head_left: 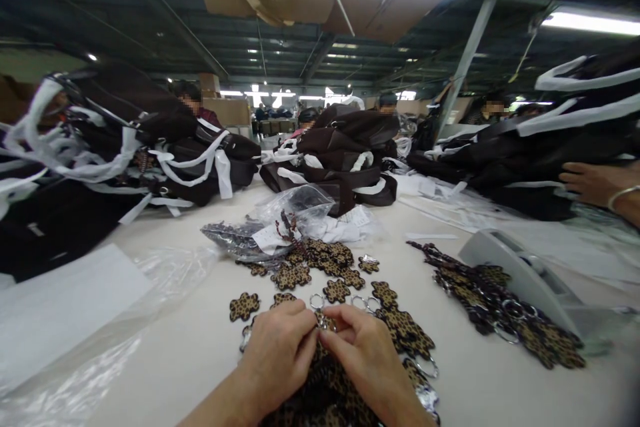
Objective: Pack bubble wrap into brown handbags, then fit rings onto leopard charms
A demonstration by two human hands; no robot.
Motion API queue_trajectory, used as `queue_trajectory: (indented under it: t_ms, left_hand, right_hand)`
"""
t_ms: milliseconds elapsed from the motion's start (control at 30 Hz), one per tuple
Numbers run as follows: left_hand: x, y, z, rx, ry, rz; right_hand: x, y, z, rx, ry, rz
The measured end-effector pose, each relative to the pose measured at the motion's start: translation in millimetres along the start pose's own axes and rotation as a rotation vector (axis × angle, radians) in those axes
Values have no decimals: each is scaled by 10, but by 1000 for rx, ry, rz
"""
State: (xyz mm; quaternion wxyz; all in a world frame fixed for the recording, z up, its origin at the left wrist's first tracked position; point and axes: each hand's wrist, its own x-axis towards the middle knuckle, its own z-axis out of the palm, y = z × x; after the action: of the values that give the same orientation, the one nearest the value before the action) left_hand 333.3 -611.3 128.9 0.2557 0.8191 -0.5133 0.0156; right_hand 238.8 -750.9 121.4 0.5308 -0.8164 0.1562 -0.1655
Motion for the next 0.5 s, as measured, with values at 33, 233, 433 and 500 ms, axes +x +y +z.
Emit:
queue_trajectory:
  t_ms: [33, 233, 433, 500]
  left_hand:
    - [1, -4, 2, 2, 3, -4]
    - [4, -23, 13, -13, 5, -18]
    - [1, -3, -9, -4, -18, -16]
    - [-2, -3, -17, 6, -24, -9]
  right_hand:
    - [-2, -1, 3, 0, -6, -4]
    - [-7, 22, 31, -26, 5, -56]
    - [-3, 27, 11, -40, 14, -53]
    - [-5, 15, 1, -20, -13, -40]
